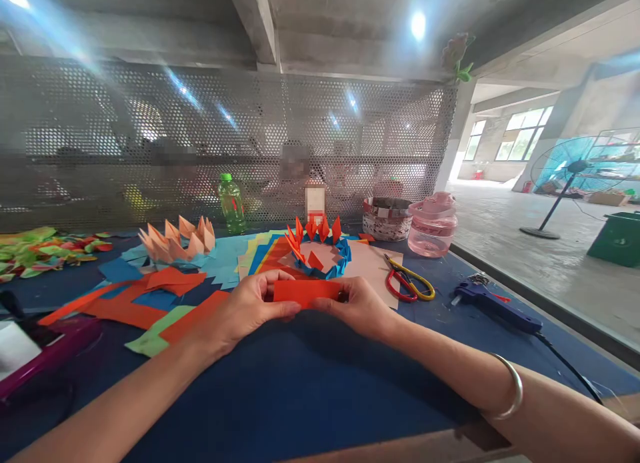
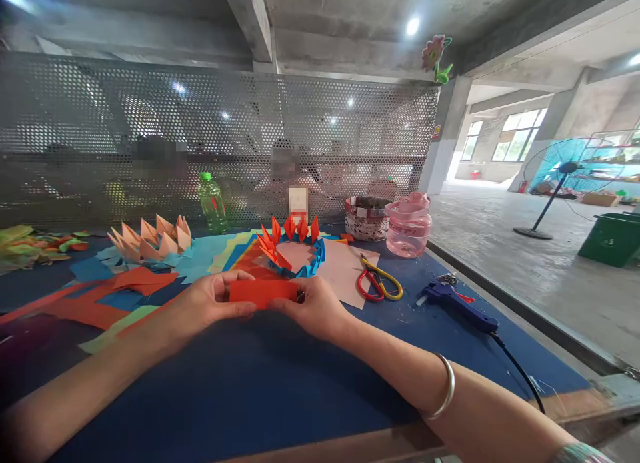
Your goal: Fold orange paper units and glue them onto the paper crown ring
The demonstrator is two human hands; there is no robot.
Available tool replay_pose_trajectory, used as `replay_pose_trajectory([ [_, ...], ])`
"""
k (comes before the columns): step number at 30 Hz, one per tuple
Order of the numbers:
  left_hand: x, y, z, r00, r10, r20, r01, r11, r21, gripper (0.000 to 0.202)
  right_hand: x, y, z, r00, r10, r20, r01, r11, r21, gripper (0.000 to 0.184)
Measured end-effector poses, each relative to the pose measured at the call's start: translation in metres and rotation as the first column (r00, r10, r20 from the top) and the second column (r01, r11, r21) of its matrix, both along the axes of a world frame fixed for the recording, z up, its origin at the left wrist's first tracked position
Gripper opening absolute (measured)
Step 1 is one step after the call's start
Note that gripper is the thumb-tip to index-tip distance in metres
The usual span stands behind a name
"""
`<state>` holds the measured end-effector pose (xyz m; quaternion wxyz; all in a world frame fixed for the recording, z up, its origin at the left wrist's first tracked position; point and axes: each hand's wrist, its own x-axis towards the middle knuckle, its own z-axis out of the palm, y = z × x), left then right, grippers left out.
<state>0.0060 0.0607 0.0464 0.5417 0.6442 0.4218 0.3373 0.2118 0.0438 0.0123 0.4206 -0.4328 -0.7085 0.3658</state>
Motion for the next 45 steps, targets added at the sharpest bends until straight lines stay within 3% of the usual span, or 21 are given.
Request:
replay_pose_trajectory([
  [5, -0.004, 0.005, 0.003, 0.999, -0.022, -0.041, 0.024, 0.999, 0.039, 0.039, 0.003, 0.002, 0.0, 0.998, -0.051, 0.03, 0.051, 0.999, 0.008, 0.044],
  [12, -0.008, 0.002, 0.015, 0.993, 0.1, -0.061, -0.096, 0.993, 0.066, 0.036, 0.007, 0.004, 0.003, 0.995, -0.095, 0.024, 0.095, 0.995, -0.001, 0.043],
  [22, -0.01, 0.005, 0.015, 0.997, 0.062, -0.05, -0.062, 0.998, 0.004, 0.041, 0.006, 0.003, 0.006, 0.999, -0.051, 0.006, 0.051, 0.999, 0.0, 0.042],
  [29, -0.011, 0.002, 0.022, 0.995, 0.066, -0.071, -0.065, 0.998, 0.018, 0.038, 0.006, 0.002, 0.008, 0.997, -0.076, 0.023, 0.074, 0.996, 0.048, 0.039],
  [36, -0.016, 0.006, 0.02, 0.998, 0.049, -0.047, -0.048, 0.998, 0.032, 0.035, 0.007, 0.002, 0.009, 0.996, -0.082, 0.033, 0.08, 0.995, 0.053, 0.038],
  [38, -0.023, 0.01, 0.021, 0.998, 0.049, -0.05, -0.047, 0.998, 0.041, 0.031, 0.01, 0.006, 0.008, 0.992, -0.124, 0.033, 0.122, 0.99, 0.067, 0.038],
  [41, -0.032, 0.016, 0.026, 0.991, 0.135, 0.003, -0.135, 0.989, 0.058, 0.027, 0.016, 0.013, 0.007, 0.973, -0.227, 0.034, 0.222, 0.969, 0.109, 0.037],
  [45, -0.031, 0.016, 0.027, 0.985, 0.158, 0.062, -0.162, 0.985, 0.053, 0.027, 0.017, 0.012, 0.009, 0.965, -0.249, 0.086, 0.236, 0.962, 0.14, 0.035],
])
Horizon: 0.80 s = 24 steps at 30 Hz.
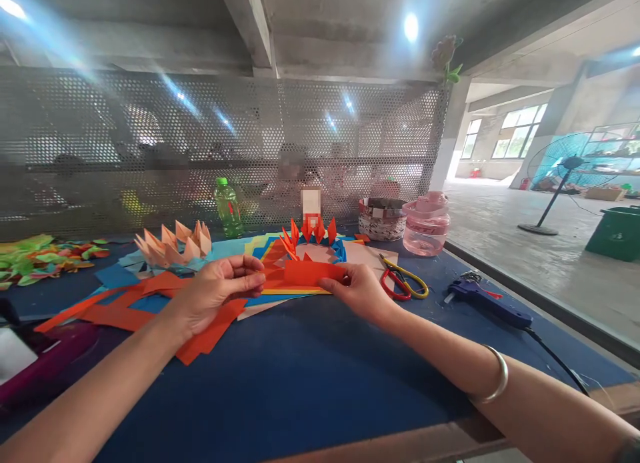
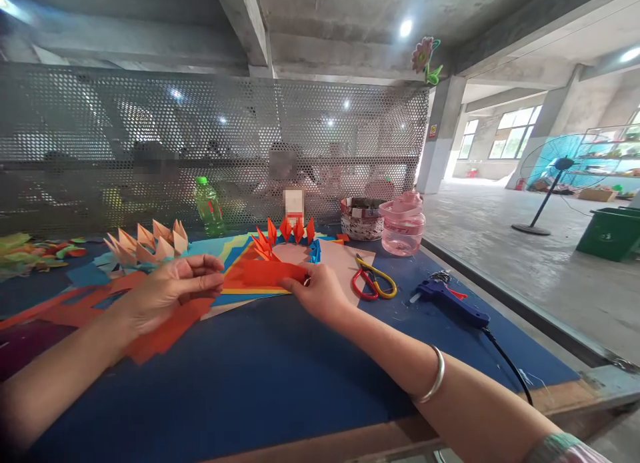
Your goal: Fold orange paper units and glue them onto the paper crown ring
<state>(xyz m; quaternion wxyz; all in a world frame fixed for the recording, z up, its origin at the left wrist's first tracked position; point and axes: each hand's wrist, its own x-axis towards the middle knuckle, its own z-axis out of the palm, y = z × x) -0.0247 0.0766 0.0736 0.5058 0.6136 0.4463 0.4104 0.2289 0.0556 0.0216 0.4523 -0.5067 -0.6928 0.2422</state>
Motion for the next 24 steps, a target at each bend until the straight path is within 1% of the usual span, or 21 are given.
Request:
replay_pose_trajectory([
  [4, 0.013, -0.01, -0.008, 0.996, -0.086, 0.0, 0.086, 0.995, 0.048, 0.03, -0.009, -0.009, 0.001, 1.0, 0.026, 0.016, -0.026, 1.0, -0.01, 0.031],
  [7, 0.022, -0.016, -0.018, 0.983, -0.154, -0.099, 0.159, 0.986, 0.045, 0.031, -0.016, -0.015, -0.001, 0.997, 0.077, -0.009, -0.077, 0.997, -0.03, 0.032],
  [8, 0.024, -0.016, -0.021, 0.977, -0.16, -0.138, 0.167, 0.985, 0.038, 0.031, -0.017, -0.017, -0.001, 0.995, 0.097, -0.011, -0.097, 0.995, -0.026, 0.031],
  [10, 0.029, -0.018, -0.026, 0.97, -0.152, -0.19, 0.161, 0.986, 0.032, 0.03, -0.02, -0.02, -0.002, 0.992, 0.125, -0.01, -0.125, 0.992, -0.001, 0.029],
  [13, 0.034, -0.02, -0.03, 0.973, -0.122, -0.194, 0.128, 0.992, 0.019, 0.029, -0.021, -0.023, -0.002, 0.991, 0.134, -0.009, -0.134, 0.991, 0.02, 0.027],
  [16, 0.037, -0.022, -0.029, 0.986, -0.097, -0.137, 0.094, 0.995, -0.026, 0.03, -0.021, -0.023, -0.003, 0.988, 0.149, -0.047, -0.15, 0.988, -0.023, 0.03],
  [18, 0.038, -0.024, -0.028, 0.989, -0.088, -0.121, 0.083, 0.996, -0.041, 0.029, -0.022, -0.023, -0.004, 0.977, 0.193, -0.093, -0.2, 0.977, -0.073, 0.03],
  [21, 0.037, -0.026, -0.026, 0.985, -0.094, -0.143, 0.093, 0.996, -0.017, 0.026, -0.022, -0.023, -0.006, 0.955, 0.255, -0.149, -0.274, 0.955, -0.118, 0.029],
  [24, 0.036, -0.025, -0.026, 0.985, -0.101, -0.14, 0.102, 0.995, 0.003, 0.026, -0.023, -0.023, -0.007, 0.945, 0.275, -0.177, -0.299, 0.947, -0.121, 0.027],
])
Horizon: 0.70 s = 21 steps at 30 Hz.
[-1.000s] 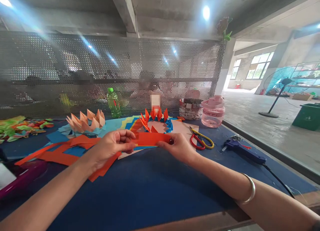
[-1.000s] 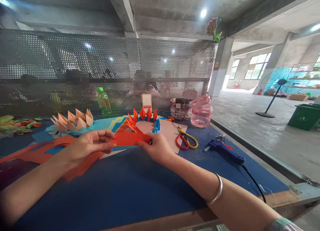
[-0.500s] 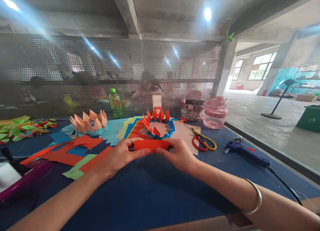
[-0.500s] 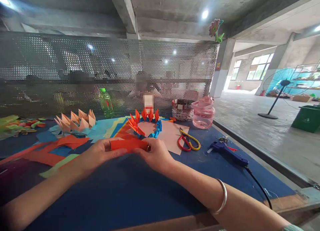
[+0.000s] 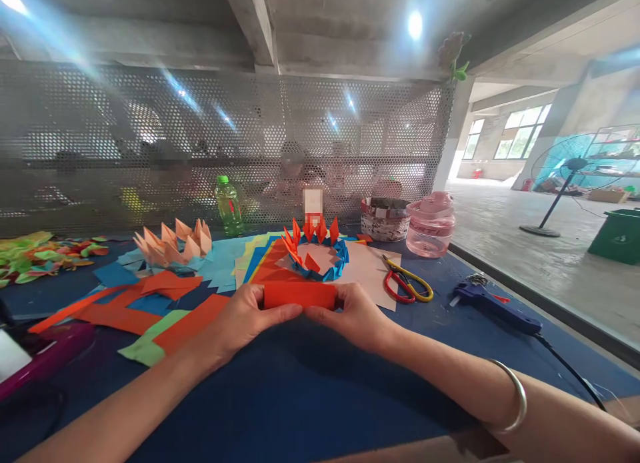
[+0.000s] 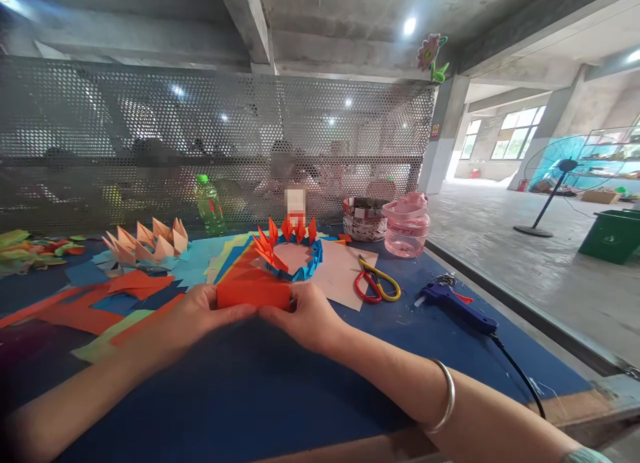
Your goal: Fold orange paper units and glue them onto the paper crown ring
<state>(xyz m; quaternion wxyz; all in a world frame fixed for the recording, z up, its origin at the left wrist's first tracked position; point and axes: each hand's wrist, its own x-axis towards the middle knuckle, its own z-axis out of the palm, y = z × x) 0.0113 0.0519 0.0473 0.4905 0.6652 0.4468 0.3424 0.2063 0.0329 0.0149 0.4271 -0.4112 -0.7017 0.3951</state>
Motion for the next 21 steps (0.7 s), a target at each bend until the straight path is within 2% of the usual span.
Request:
replay_pose_trajectory([
  [5, -0.007, 0.009, -0.004, 0.999, -0.044, 0.031, 0.045, 0.999, -0.027, 0.03, 0.003, 0.005, 0.0, 1.0, -0.019, 0.008, 0.018, 1.0, 0.006, 0.028],
  [9, -0.014, 0.016, -0.004, 0.999, -0.049, -0.014, 0.049, 0.999, -0.008, 0.035, 0.007, 0.01, 0.0, 0.997, -0.066, 0.037, 0.066, 0.998, 0.002, 0.029],
  [13, -0.018, 0.019, 0.0, 1.0, 0.01, 0.0, -0.01, 1.0, 0.002, 0.04, 0.01, 0.011, 0.004, 0.989, -0.129, 0.069, 0.129, 0.992, 0.014, 0.029],
  [21, -0.026, 0.025, 0.005, 0.987, 0.159, 0.03, -0.159, 0.987, 0.027, 0.031, 0.015, 0.013, 0.014, 0.98, -0.19, 0.06, 0.184, 0.979, 0.089, 0.021],
])
